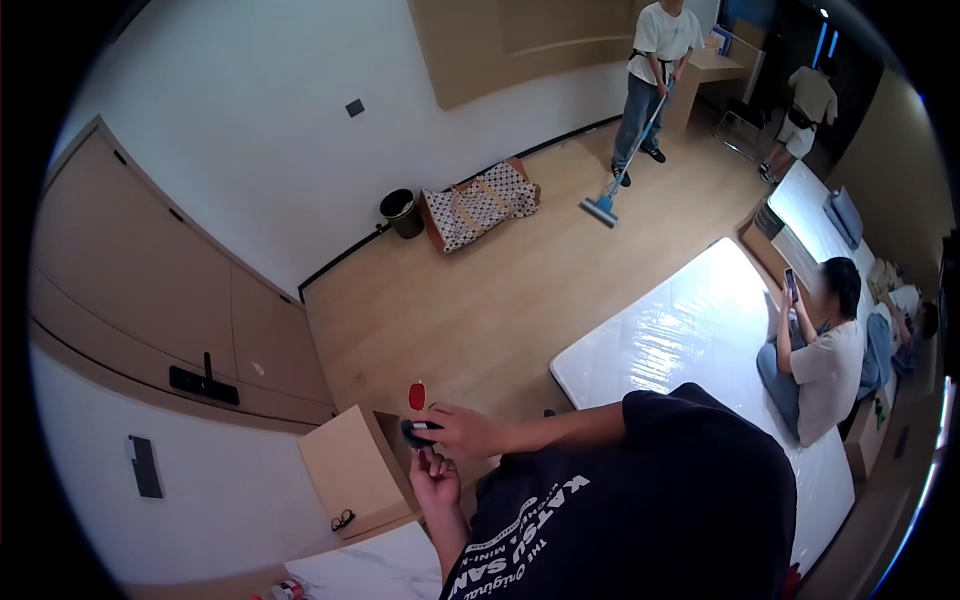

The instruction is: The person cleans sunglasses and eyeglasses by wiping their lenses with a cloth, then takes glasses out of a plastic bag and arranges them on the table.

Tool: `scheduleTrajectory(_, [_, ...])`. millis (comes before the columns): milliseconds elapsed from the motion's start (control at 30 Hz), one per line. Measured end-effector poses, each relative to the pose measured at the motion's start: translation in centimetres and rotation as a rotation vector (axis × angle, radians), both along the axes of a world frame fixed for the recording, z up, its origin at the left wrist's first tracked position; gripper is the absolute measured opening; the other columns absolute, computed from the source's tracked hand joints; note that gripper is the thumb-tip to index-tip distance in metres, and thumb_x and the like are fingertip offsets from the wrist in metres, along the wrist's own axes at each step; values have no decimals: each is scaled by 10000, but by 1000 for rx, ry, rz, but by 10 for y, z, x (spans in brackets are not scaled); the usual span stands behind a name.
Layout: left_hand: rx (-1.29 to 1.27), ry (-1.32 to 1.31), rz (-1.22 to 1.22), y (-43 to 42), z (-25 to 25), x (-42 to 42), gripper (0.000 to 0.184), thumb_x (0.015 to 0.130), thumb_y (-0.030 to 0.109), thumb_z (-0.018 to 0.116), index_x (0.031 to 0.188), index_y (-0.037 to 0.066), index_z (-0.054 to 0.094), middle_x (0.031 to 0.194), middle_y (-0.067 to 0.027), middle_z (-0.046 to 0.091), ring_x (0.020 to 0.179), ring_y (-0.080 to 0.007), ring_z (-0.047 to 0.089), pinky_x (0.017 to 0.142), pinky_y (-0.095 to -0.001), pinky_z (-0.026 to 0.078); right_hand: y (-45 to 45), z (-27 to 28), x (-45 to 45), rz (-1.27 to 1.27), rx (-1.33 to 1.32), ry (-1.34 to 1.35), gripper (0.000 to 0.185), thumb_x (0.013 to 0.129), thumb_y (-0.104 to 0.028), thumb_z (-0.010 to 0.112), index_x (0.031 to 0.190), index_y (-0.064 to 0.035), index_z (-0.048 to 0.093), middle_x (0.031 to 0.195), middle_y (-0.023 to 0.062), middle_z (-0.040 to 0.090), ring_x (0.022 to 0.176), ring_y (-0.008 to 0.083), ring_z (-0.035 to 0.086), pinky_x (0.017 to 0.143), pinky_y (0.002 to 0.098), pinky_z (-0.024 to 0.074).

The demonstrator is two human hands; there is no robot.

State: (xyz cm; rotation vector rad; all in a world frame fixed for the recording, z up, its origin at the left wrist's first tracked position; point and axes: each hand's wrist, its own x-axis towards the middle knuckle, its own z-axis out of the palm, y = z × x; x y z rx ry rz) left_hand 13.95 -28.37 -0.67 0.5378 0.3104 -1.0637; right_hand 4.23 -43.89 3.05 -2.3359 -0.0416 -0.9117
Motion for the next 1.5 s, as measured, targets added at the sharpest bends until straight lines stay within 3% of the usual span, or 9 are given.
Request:
scheduleTrajectory(233, [-16,43,-18,8,18,-15,307,1051,273,453,1283,84,524,1246,-61,667,524,-72,440,516,-222,370,-2,-13,5,-193,51,35,483,761,-50,636,1241,-10,591,1281,174,522,1121,373,548,937,420,487])
scheduleTrajectory(467, [77,0,85,73,-17,-21,191,1033,232,467,1074,112,610,853,1,660,544,-66,470,506,-222,385,72,-8,-7,75,126,27,510,782,-86,656,1285,-55,577,1306,162,518,1106,371,543,932,406,489])
scheduleTrajectory(700, [200,175,125,119,0,-52,176,1026,202,467,1104,108,594,803,23,607,530,-62,476,480,-193,389,138,-16,-35,171,-12,186,513,760,-117,672,1259,-33,587,1298,156,524,1067,333,564,887,404,504])
scheduleTrajectory(733, [178,147,87,127,-5,-55,204,1035,257,446,1010,123,599,678,40,530,544,-69,470,532,-230,403,145,-21,-38,144,-26,178,513,764,-116,665,1263,-34,584,1308,158,519,1073,334,563,893,404,502])
scheduleTrajectory(833, [85,94,72,145,-27,-63,221,1045,274,443,1006,114,592,683,41,524,550,-70,464,525,-229,397,157,-29,-42,48,9,186,482,790,-94,627,1267,-39,585,1329,166,510,1117,358,548,935,421,485])
scheduleTrajectory(1000, [102,118,141,186,-12,-69,421,1052,278,460,1385,20,457,1123,-46,684,566,-65,430,516,-220,375,166,-29,-30,-84,43,202,512,777,5,584,1288,-23,562,1295,171,508,1093,379,552,928,419,488])
scheduleTrajectory(1100, [44,82,167,208,-12,-68,410,1050,281,465,1368,22,460,1185,-51,676,572,-62,435,523,-224,381,168,-25,-13,-72,55,163,517,777,3,586,1292,-37,565,1309,169,505,1129,373,529,930,424,489])
scheduleTrajectory(1467, [20,30,401,263,-57,-50,351,1051,257,455,1305,24,520,936,6,657,555,-62,425,534,-222,374,241,-25,19,426,42,234,487,795,-20,624,1279,-22,570,1291,176,502,1157,362,523,962,410,470])
scheduleTrajectory(1500, [7,69,402,266,-53,-50,344,1052,247,446,1315,34,512,1034,-16,663,554,-63,430,530,-223,379,242,-27,25,423,25,213,492,795,-20,626,1284,-21,565,1293,178,499,1162,364,521,965,409,469])
